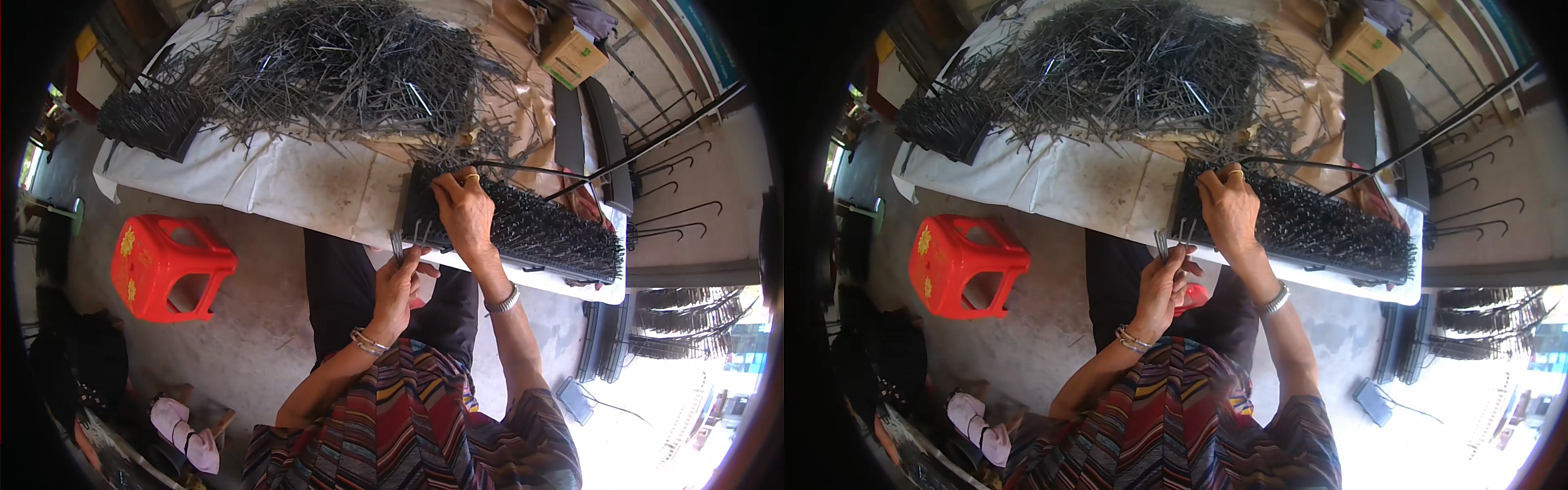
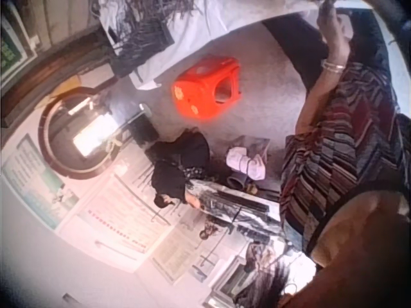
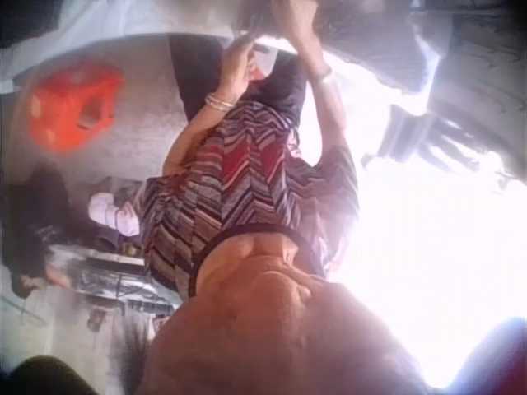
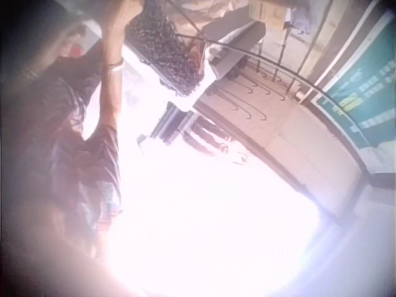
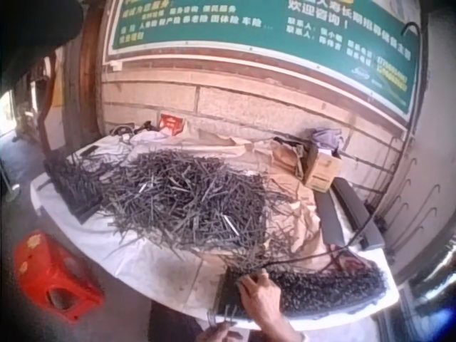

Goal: The person inserts metal spikes into a perforated base by hand, gathers a bundle of spikes from a pile on the table, and inserts spikes into the perforated base.

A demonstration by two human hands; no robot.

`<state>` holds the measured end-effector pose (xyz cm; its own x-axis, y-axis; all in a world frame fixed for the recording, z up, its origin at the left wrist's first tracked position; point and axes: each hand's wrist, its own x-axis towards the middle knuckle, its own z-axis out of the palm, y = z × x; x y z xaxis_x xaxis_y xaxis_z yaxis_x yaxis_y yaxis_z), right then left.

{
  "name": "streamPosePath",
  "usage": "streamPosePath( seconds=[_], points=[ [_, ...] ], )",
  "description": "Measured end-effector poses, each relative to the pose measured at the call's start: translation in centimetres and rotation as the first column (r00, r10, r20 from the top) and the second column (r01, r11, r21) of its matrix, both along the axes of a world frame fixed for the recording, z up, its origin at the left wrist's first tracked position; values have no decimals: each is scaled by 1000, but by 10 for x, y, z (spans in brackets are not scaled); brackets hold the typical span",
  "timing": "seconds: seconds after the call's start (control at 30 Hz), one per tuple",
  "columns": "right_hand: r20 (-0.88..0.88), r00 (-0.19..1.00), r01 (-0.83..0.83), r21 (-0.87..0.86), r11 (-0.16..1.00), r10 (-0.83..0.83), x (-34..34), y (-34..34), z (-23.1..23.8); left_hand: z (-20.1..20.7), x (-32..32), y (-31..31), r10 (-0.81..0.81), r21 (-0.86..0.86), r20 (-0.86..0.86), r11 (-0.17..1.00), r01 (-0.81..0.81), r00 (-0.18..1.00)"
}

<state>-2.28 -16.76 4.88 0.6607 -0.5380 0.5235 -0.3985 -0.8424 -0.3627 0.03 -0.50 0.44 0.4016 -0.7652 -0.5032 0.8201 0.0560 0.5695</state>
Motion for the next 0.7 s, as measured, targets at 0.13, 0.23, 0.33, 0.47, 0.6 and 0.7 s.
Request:
streamPosePath(
  seconds=[0.13, 0.23, 0.33, 0.47, 0.6, 0.7],
  points=[
    [-25, 999, 42, 42, 998, -41, -1, 5, 2, 0, -1, 1, 11, -7, 20, 1000, -11, 1000],
    [28, 1000, -19, 242, 970, 13, -16, 12, 12, 3, 0, 4, 22, -11, 24, 1000, -22, 999],
    [-58, 977, -129, 609, 783, 206, -33, 18, 24, 3, 0, 4, 4, -17, 35, 1000, -3, 999],
    [-6, 975, -129, 801, 585, 222, -44, 18, 21, 11, -4, -1, -11, 13, 64, 1000, 10, 998],
    [73, 997, -18, 664, 747, -41, -40, 21, 30, -5, 5, 0, 18, 37, 9, 999, -19, 1000],
    [136, 986, 22, 469, 883, -97, -32, 16, 27, -1, 4, -1, 33, 30, -38, 999, -32, 999]
  ],
)
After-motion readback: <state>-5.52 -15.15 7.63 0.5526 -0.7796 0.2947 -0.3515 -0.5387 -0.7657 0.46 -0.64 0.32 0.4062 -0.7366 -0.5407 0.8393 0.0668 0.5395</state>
